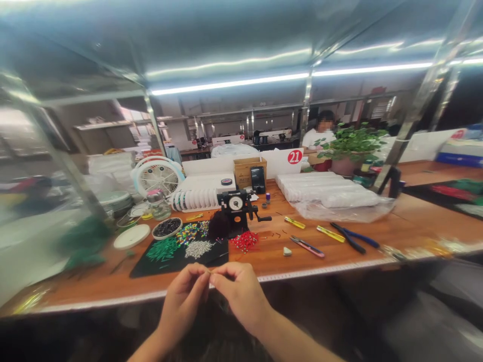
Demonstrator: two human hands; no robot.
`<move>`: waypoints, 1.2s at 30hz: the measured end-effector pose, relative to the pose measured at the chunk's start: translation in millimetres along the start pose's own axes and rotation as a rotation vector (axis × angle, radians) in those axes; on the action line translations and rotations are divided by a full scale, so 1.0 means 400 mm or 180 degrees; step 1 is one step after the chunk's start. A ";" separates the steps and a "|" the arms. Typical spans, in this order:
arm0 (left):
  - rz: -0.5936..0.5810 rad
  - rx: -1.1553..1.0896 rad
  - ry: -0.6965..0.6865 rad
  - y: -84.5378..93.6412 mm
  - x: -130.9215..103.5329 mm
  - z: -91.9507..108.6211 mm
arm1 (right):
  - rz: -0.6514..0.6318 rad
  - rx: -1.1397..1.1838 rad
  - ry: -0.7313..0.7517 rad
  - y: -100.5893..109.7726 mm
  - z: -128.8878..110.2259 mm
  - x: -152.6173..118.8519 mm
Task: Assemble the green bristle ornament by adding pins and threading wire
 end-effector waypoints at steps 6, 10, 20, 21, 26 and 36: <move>-0.0256 0.0844 -0.0792 0.001 -0.002 0.056 | 0.0128 -0.0218 0.0125 -0.002 -0.021 -0.006; -0.0094 -0.0291 0.0318 -0.019 -0.012 0.014 | 0.0164 -0.0215 0.0133 -0.003 -0.027 -0.006; 0.0179 -0.0198 -0.0048 -0.028 -0.016 0.025 | 0.0110 0.0032 0.0046 -0.001 0.018 0.003; 0.0186 -0.0141 -0.0106 -0.027 -0.015 0.026 | 0.0067 0.0037 0.0091 -0.002 0.012 0.003; 0.0146 -0.0678 0.0509 -0.031 -0.019 -0.009 | -0.0137 -0.0062 0.0256 -0.002 -0.019 -0.003; 0.0076 -0.1218 0.1017 -0.051 -0.027 -0.020 | 0.0022 -0.0544 0.0399 0.008 -0.011 -0.009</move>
Point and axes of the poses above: each hand's wrist, its own x-axis towards the middle knuckle, its own y-axis out of the back of the hand, z = x × y, the point moved 5 cm from there along x, towards the middle knuckle
